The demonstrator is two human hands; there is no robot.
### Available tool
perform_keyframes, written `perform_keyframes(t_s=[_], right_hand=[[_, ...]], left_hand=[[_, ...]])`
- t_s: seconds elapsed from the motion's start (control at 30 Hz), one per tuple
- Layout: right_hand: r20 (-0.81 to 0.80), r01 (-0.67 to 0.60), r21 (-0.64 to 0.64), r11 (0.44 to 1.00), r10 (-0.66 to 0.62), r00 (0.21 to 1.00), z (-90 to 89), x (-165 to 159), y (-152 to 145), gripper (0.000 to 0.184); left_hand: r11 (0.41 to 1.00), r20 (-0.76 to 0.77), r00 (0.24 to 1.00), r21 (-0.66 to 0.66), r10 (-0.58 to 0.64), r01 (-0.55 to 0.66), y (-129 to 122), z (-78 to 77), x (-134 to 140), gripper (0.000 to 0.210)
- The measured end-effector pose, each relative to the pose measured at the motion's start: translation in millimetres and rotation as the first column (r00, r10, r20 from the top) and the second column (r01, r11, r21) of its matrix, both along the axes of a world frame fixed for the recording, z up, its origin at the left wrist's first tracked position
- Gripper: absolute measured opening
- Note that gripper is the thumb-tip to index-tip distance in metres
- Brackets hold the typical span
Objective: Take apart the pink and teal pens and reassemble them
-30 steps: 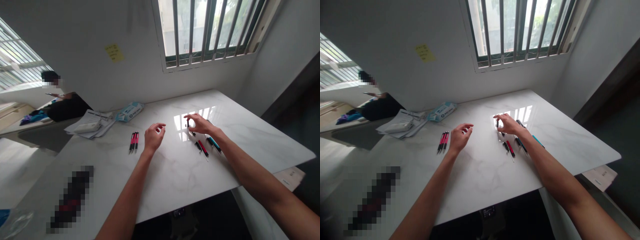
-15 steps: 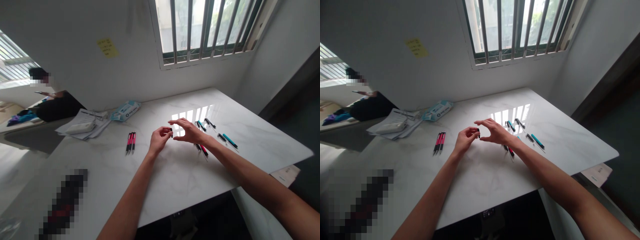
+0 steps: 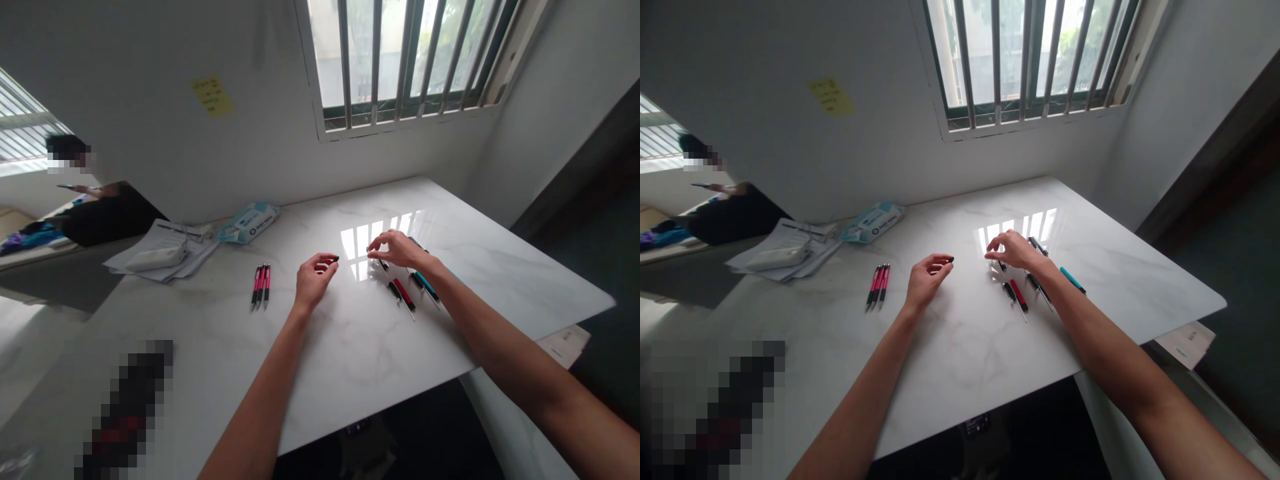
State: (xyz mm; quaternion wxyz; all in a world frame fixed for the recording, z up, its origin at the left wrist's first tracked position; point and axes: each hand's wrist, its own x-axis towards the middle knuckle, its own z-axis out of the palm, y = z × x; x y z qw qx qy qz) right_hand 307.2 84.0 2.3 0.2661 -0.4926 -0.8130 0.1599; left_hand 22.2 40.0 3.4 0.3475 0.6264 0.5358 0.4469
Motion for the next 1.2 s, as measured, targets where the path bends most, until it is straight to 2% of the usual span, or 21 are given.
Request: perform_keyframes(t_s=[0.1, 0.17, 0.3, 0.4, 0.47, 0.53, 0.63, 0.7, 0.83, 1.2], right_hand=[[0.018, 0.052, 0.072, 0.996, -0.054, 0.998, -1.2, -4, 13, 0.017], [0.033, 0.043, 0.085, 0.995, -0.046, 0.998, -2.9, -6, 24, 0.017], [0.048, 0.019, 0.031, 0.999, -0.021, 0.999, -7.0, -13, 37, 0.025], [0.027, 0.058, 0.011, 0.998, -0.058, 0.998, -7.0, -20, 33, 0.02], [-0.087, 0.066, 0.016, 0.998, -0.064, 0.994, -4.5, -24, 25, 0.015], [-0.312, 0.029, -0.022, 0.999, -0.034, 0.95, -0.8, -30, 15, 0.011], [-0.618, -0.122, -0.139, 0.983, 0.011, 0.786, 3.8, -43, 1, 0.027], [-0.7, -0.208, -0.191, 0.959, 0.016, 0.714, 4.9, -52, -6, 0.036], [-0.721, -0.262, -0.213, 0.941, 0.029, 0.692, 3.5, -64, -13, 0.036], [-0.709, -0.254, -0.199, 0.947, 0.04, 0.704, 4.3, -64, -16, 0.032]], left_hand=[[1.0, 0.015, 1.0, 0.007, 0.008, -0.008, 0, 0.2, 1, 0.032], [1.0, 0.021, 1.0, 0.012, 0.014, -0.015, 0, -0.5, 1, 0.03], [1.0, 0.013, 1.0, 0.015, 0.014, -0.014, -1, -0.3, 2, 0.026], [1.0, 0.007, 1.0, 0.01, 0.018, -0.018, -2, 1.0, 1, 0.025], [1.0, 0.006, 1.0, 0.011, 0.023, -0.023, -3, 1.7, 1, 0.025], [0.999, 0.005, 1.0, 0.017, 0.03, -0.03, -3, 2.1, 1, 0.025], [0.999, 0.003, 1.0, 0.024, 0.021, -0.021, -5, 2.9, 3, 0.025], [1.0, 0.005, 1.0, 0.03, 0.002, -0.002, -6, 3.5, 4, 0.024], [0.999, 0.0, 1.0, 0.037, -0.024, 0.024, -7, 4.3, 6, 0.022], [0.996, -0.006, 0.998, 0.051, -0.067, 0.068, -7, 3.1, 8, 0.021]])
